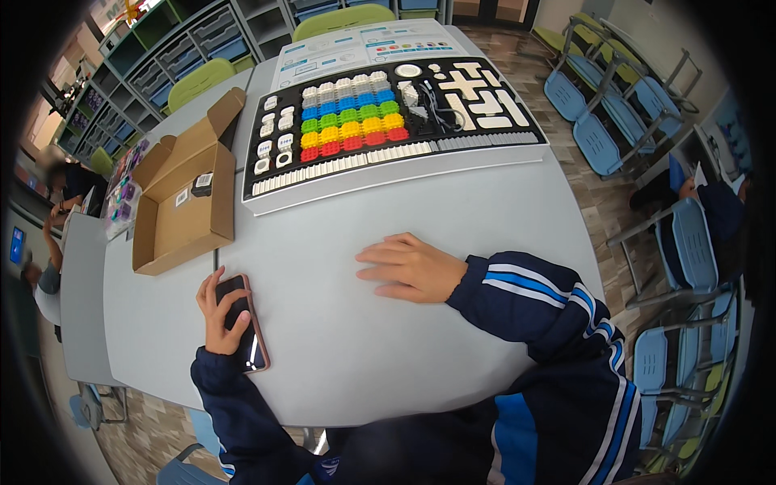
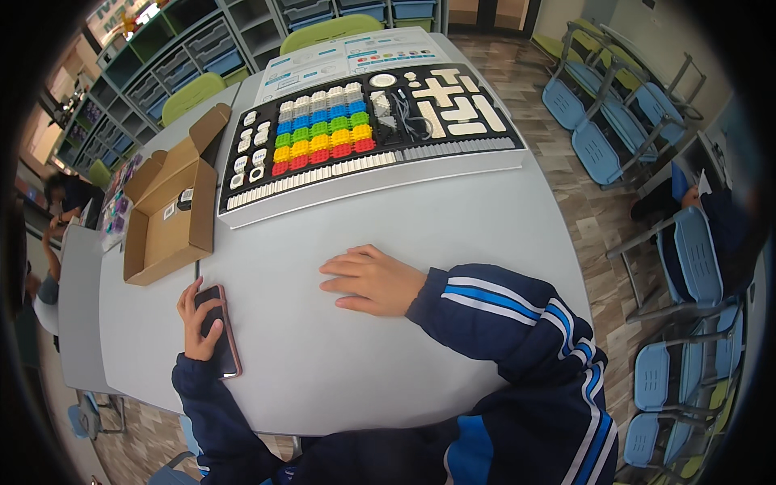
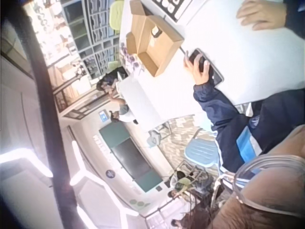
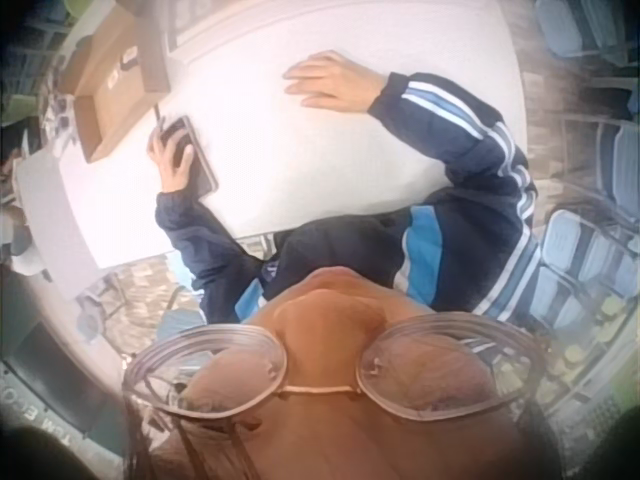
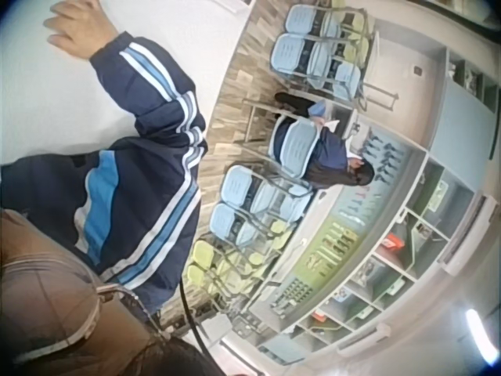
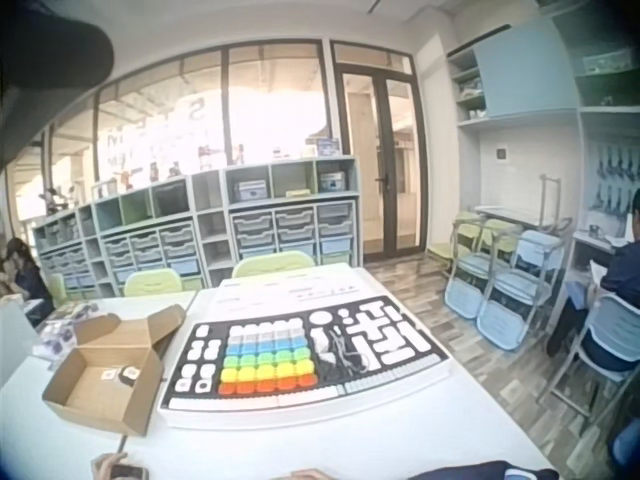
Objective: The person assembles small white and gray interlocking plastic blocks into several spherical shapes on a table. They repeatedly pick up pieces, connect them, and place the completed spheres into a compartmentalized tray.
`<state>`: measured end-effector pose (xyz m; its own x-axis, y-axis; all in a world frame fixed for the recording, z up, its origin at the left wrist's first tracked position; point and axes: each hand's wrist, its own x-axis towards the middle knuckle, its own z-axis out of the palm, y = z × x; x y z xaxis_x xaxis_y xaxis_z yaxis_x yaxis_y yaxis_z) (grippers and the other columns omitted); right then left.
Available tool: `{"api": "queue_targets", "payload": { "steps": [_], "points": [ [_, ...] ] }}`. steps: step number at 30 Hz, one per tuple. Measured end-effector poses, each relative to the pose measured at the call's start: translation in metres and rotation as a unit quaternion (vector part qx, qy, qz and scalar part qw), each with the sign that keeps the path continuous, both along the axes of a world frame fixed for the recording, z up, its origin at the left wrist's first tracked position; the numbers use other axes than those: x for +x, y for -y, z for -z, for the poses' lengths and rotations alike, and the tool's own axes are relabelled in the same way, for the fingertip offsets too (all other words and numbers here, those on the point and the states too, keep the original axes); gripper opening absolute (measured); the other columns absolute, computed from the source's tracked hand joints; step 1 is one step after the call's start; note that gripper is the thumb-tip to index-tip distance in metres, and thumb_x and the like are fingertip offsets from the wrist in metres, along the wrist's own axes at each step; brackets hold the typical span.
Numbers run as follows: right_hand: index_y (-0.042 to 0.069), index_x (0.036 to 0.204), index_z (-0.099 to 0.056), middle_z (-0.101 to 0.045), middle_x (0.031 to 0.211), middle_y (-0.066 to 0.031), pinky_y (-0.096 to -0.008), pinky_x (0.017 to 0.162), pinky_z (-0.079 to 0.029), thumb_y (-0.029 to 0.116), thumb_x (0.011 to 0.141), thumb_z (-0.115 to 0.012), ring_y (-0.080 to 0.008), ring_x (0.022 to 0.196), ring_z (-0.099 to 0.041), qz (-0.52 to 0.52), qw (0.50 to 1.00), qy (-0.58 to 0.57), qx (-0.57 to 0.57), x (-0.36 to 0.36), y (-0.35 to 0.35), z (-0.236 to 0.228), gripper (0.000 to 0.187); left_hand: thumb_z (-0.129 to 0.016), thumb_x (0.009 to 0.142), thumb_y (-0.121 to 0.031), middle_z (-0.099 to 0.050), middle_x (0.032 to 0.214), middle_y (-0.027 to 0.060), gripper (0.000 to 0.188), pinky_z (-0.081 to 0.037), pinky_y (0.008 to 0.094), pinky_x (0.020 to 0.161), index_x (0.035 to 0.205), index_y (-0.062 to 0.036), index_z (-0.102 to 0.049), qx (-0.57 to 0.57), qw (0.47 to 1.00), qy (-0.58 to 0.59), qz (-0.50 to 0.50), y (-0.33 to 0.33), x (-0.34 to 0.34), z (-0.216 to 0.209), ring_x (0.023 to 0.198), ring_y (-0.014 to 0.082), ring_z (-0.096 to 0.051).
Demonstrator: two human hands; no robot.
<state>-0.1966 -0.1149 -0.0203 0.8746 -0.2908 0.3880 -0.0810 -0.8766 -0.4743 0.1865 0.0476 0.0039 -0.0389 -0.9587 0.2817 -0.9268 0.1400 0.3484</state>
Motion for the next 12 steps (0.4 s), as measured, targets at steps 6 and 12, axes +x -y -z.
{"api": "queue_targets", "payload": {
  "steps": [6,12],
  "points": [
    [0.011,0.12,-0.063,-0.056,0.133,-0.0102,-0.0431,0.108,-0.034,0.026,0.095,-0.062,-0.024,0.125,-0.05,0.005,0.999,0.023,-0.028,0.0028,0.0009,0.0068,0.03,-0.049,0.092,-0.049,-0.039,0.15,0.0191,0.044,-0.02,0.0548,0.113,0.103,-0.012,-0.071,0.028,0.999,-0.001,0.019,0.002,-0.0011,-0.0027,0.137,0.0429,-0.027],
    [0.012,0.122,-0.062,-0.054,0.135,-0.0094,-0.0433,0.109,-0.034,0.025,0.093,-0.063,-0.0241,0.126,-0.05,0.006,0.999,0.025,-0.027,0.0016,0.0004,0.0065,0.032,-0.041,0.097,-0.055,-0.037,0.15,0.0173,0.052,-0.019,0.0559,0.113,0.104,-0.0127,-0.071,0.021,1.0,0.012,-0.004,0.0042,-0.0052,-0.0018,0.139,0.0429,-0.025]
  ]
}}
